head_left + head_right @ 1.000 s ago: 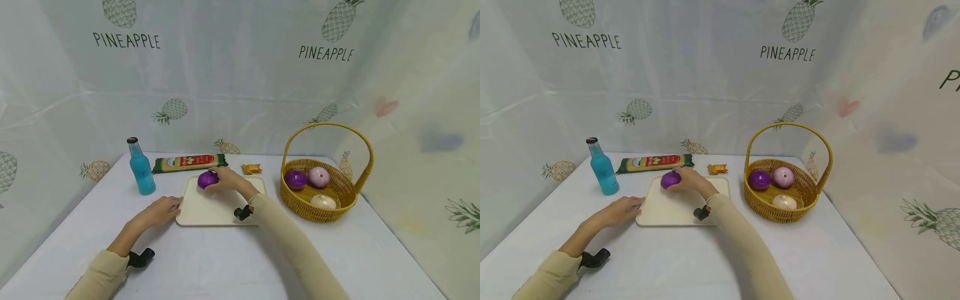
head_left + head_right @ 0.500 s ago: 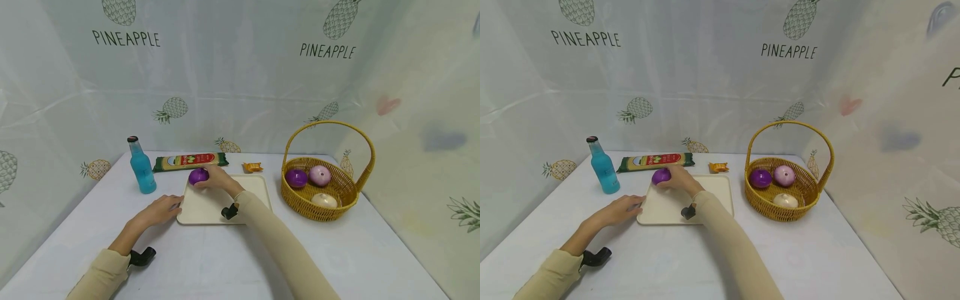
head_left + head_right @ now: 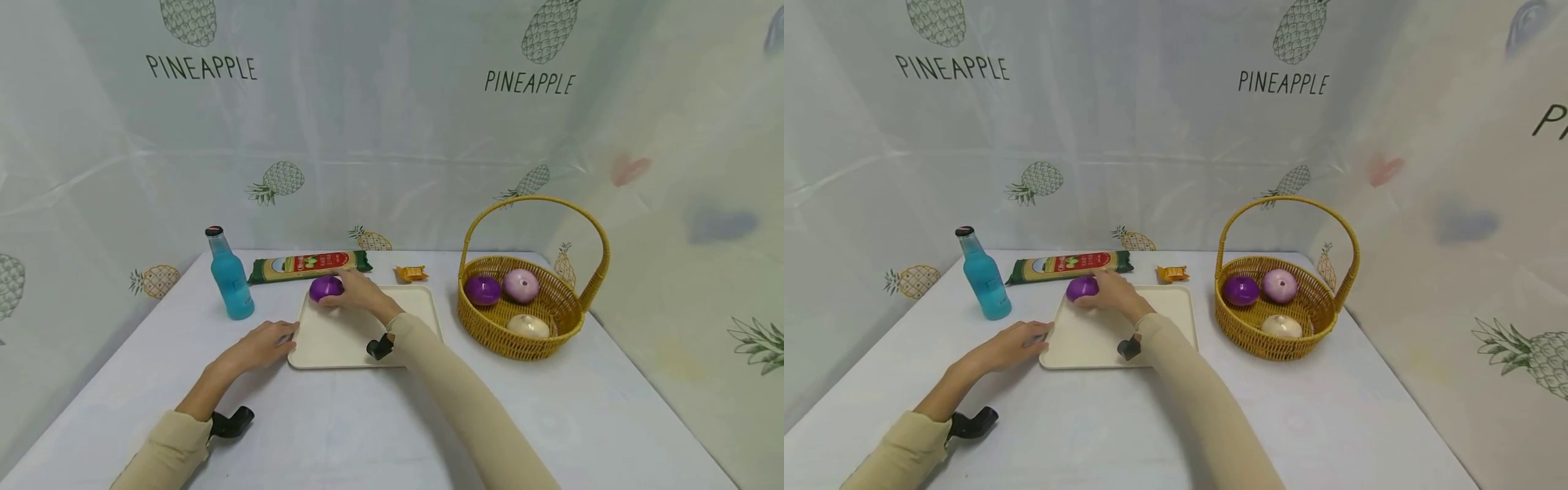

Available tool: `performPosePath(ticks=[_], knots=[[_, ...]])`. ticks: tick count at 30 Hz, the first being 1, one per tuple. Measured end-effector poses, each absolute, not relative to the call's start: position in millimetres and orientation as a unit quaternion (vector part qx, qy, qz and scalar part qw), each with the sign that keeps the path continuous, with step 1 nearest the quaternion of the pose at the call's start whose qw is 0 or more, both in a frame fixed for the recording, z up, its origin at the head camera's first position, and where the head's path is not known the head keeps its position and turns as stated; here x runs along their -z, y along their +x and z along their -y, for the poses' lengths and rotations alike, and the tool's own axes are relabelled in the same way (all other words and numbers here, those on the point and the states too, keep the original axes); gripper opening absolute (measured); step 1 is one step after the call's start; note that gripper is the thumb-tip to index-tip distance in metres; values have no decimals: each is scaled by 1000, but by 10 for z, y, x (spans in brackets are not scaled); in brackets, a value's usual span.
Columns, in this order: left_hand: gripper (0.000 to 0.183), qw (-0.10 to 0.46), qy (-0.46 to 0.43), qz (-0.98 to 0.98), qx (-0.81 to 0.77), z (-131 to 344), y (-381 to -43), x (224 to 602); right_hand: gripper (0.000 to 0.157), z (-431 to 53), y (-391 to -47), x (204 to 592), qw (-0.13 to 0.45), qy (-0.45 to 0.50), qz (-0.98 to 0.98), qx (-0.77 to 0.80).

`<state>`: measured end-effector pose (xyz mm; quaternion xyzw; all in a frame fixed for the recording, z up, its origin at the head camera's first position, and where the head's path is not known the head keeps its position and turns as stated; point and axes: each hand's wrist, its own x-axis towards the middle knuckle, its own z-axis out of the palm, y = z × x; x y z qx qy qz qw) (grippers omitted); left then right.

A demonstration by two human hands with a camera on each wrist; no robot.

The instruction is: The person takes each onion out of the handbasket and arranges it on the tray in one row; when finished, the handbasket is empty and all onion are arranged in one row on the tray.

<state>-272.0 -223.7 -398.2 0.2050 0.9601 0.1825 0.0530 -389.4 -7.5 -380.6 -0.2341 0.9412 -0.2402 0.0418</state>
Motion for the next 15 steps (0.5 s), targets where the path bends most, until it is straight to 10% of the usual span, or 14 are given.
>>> performPosePath(ticks=[15], knots=[[48,52,202,-960,-188,2226,-2704,3982,69,-787,-3568,3267,-9,-282,-944,173]])
